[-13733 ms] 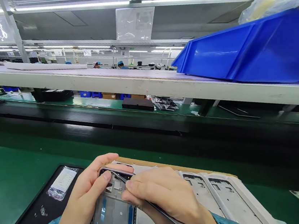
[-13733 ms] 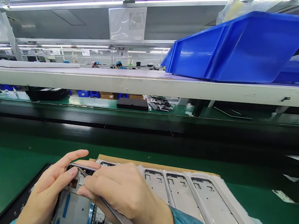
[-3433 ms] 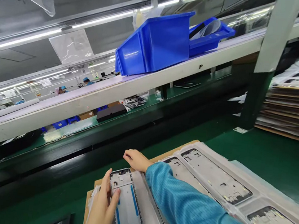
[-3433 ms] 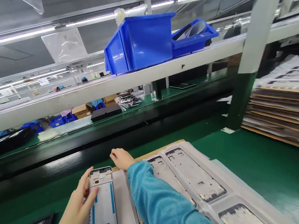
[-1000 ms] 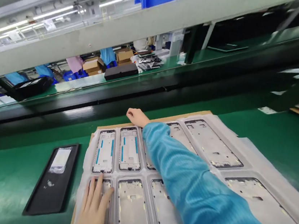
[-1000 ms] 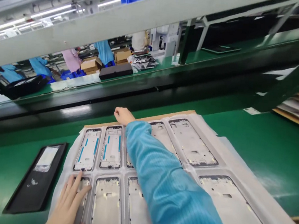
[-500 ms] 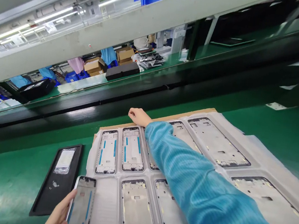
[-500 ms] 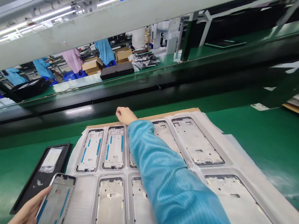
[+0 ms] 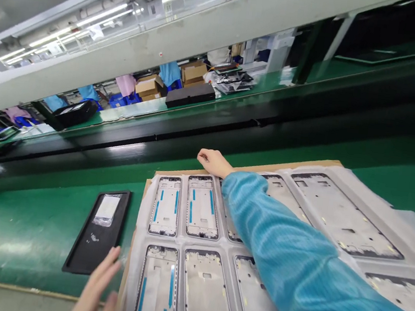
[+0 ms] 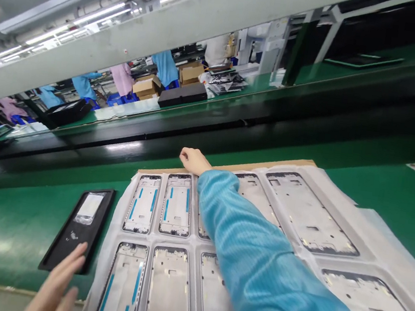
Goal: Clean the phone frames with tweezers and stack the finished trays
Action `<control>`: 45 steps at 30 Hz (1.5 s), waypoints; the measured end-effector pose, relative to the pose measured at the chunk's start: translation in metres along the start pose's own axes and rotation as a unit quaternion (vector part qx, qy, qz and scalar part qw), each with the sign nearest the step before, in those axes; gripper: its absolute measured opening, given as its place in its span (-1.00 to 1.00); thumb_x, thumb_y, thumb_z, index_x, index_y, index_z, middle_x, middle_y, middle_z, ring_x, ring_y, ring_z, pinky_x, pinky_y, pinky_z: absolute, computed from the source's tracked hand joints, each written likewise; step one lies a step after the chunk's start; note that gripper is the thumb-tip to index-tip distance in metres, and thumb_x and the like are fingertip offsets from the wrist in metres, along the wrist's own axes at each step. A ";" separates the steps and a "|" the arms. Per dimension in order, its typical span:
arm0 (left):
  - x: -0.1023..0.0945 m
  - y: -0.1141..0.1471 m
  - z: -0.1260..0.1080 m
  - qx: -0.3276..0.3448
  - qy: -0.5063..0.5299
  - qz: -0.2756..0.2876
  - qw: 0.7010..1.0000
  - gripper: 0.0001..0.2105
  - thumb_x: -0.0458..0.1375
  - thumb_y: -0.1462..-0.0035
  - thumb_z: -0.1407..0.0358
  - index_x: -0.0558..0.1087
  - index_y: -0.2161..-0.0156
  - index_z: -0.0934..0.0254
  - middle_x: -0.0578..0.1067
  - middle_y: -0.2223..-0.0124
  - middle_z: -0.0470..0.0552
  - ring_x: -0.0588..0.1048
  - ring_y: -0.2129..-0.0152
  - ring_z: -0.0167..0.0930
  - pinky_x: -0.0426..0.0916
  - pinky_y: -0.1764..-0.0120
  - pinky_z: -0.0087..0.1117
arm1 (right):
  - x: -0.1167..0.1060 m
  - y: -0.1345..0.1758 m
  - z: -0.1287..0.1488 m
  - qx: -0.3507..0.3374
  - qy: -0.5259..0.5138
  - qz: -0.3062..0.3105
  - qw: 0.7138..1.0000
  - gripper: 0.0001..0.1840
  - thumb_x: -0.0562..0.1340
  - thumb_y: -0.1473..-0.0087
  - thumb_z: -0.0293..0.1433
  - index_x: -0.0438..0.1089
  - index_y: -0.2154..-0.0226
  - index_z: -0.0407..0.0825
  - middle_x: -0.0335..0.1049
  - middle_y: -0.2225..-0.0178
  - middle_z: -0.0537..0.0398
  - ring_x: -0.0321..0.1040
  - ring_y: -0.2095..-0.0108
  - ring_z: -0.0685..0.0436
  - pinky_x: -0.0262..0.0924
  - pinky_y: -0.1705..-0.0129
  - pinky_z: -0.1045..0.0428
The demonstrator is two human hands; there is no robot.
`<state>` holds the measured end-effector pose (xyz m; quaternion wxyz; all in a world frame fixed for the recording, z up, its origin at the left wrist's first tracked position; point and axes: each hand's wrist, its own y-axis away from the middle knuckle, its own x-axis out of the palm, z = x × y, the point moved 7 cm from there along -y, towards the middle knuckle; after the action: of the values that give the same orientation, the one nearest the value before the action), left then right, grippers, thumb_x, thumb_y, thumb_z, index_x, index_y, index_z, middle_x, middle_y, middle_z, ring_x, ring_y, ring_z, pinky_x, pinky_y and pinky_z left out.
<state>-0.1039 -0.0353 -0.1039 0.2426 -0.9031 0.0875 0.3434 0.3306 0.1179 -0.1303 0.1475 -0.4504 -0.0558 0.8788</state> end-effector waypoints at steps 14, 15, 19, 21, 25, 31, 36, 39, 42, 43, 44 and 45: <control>-0.047 -0.063 0.167 -0.229 -0.266 -0.095 0.932 -0.87 0.23 -0.27 0.27 0.49 0.26 0.32 0.53 0.24 -0.04 0.52 0.32 -0.36 0.47 0.17 -0.20 | 0.001 0.001 -0.003 0.002 0.003 -0.001 1.000 -0.71 0.24 -0.33 -0.24 0.42 0.04 -0.10 0.45 0.07 0.00 0.46 0.13 -0.10 0.43 0.06 -0.10; -0.047 -0.063 0.170 -0.226 -0.274 -0.087 0.931 -0.88 0.23 -0.27 0.28 0.49 0.26 0.32 0.53 0.23 -0.03 0.52 0.30 -0.36 0.47 0.16 -0.20 | 0.002 0.001 -0.004 0.004 0.003 0.000 1.000 -0.71 0.23 -0.33 -0.24 0.42 0.04 -0.10 0.45 0.07 -0.01 0.45 0.12 -0.11 0.43 0.05 -0.10; -0.046 -0.066 0.181 -0.221 -0.296 -0.068 0.927 -0.87 0.22 -0.28 0.28 0.49 0.25 0.32 0.53 0.23 -0.03 0.52 0.29 -0.35 0.47 0.16 -0.19 | 0.003 0.001 -0.004 0.006 0.001 0.004 1.000 -0.71 0.23 -0.33 -0.23 0.42 0.03 -0.10 0.45 0.06 -0.01 0.45 0.11 -0.12 0.42 0.04 -0.11; -0.045 -0.069 0.183 -0.217 -0.298 -0.066 0.927 -0.86 0.22 -0.28 0.26 0.48 0.25 0.32 0.53 0.23 -0.03 0.52 0.29 -0.35 0.47 0.16 -0.20 | 0.002 0.001 -0.003 0.005 0.001 0.003 1.000 -0.71 0.23 -0.33 -0.24 0.42 0.03 -0.10 0.45 0.07 -0.01 0.45 0.12 -0.11 0.43 0.05 -0.10; -0.042 -0.075 0.189 -0.221 -0.294 -0.068 0.927 -0.85 0.21 -0.29 0.25 0.48 0.22 0.32 0.53 0.20 -0.01 0.53 0.28 -0.34 0.48 0.17 -0.20 | 0.000 0.001 0.000 0.007 0.002 0.001 1.000 -0.71 0.23 -0.33 -0.24 0.42 0.03 -0.10 0.45 0.07 -0.01 0.46 0.14 -0.10 0.43 0.07 -0.09; -0.047 -0.073 0.195 -0.256 -0.283 -0.101 0.919 -0.85 0.20 -0.31 0.25 0.48 0.17 0.32 0.54 0.20 -0.01 0.54 0.30 -0.35 0.49 0.20 -0.22 | 0.000 0.002 0.001 0.012 -0.001 0.004 1.000 -0.70 0.23 -0.33 -0.24 0.41 0.01 -0.10 0.44 0.04 -0.02 0.45 0.10 -0.12 0.42 0.03 -0.12; -0.051 -0.064 0.185 -0.253 -0.244 -0.159 0.922 -0.86 0.19 -0.31 0.25 0.47 0.19 0.32 0.51 0.28 -0.06 0.52 0.38 -0.39 0.47 0.25 -0.26 | -0.004 0.004 0.007 0.007 0.001 -0.002 1.000 -0.71 0.23 -0.33 -0.24 0.42 0.02 -0.10 0.45 0.06 -0.01 0.45 0.12 -0.11 0.43 0.05 -0.10; -0.051 -0.060 0.180 -0.247 -0.225 -0.179 0.925 -0.86 0.19 -0.31 0.25 0.47 0.18 0.32 0.51 0.30 -0.07 0.52 0.38 -0.39 0.47 0.24 -0.25 | -0.003 0.003 0.006 0.003 -0.002 -0.004 1.000 -0.71 0.23 -0.33 -0.24 0.42 0.03 -0.09 0.45 0.05 -0.01 0.45 0.12 -0.10 0.43 0.05 -0.10; -0.050 -0.057 0.179 -0.237 -0.210 -0.182 0.931 -0.84 0.20 -0.30 0.24 0.48 0.16 0.32 0.53 0.27 -0.05 0.54 0.34 -0.36 0.48 0.19 -0.21 | -0.001 0.003 0.004 0.002 -0.007 -0.002 1.000 -0.71 0.23 -0.33 -0.24 0.42 0.02 -0.09 0.44 0.04 -0.02 0.45 0.10 -0.11 0.42 0.04 -0.11; -0.050 -0.056 0.178 -0.235 -0.204 -0.184 0.932 -0.84 0.20 -0.30 0.23 0.48 0.16 0.31 0.54 0.26 -0.04 0.54 0.33 -0.36 0.48 0.18 -0.20 | 0.000 0.003 0.004 0.003 -0.008 -0.001 1.000 -0.71 0.23 -0.33 -0.24 0.42 0.02 -0.09 0.44 0.05 -0.01 0.45 0.11 -0.11 0.42 0.04 -0.11; -0.050 -0.055 0.177 -0.234 -0.198 -0.187 0.933 -0.83 0.20 -0.30 0.22 0.49 0.17 0.31 0.54 0.26 -0.04 0.54 0.32 -0.35 0.48 0.17 -0.19 | 0.000 0.003 0.004 0.005 -0.009 0.001 1.000 -0.71 0.23 -0.33 -0.24 0.42 0.03 -0.09 0.44 0.05 -0.01 0.45 0.11 -0.11 0.43 0.04 -0.10; -0.050 -0.054 0.177 -0.234 -0.190 -0.192 0.934 -0.83 0.21 -0.30 0.21 0.49 0.17 0.31 0.54 0.26 -0.04 0.55 0.32 -0.35 0.48 0.16 -0.19 | 0.000 0.003 0.004 0.005 -0.010 0.002 1.000 -0.71 0.23 -0.33 -0.24 0.42 0.03 -0.10 0.45 0.06 -0.01 0.45 0.12 -0.11 0.43 0.05 -0.10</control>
<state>-0.2258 0.0993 -0.1646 0.0976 -0.8516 -0.2181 0.4666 0.3270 0.1148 -0.1285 0.1472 -0.4410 -0.0520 0.8838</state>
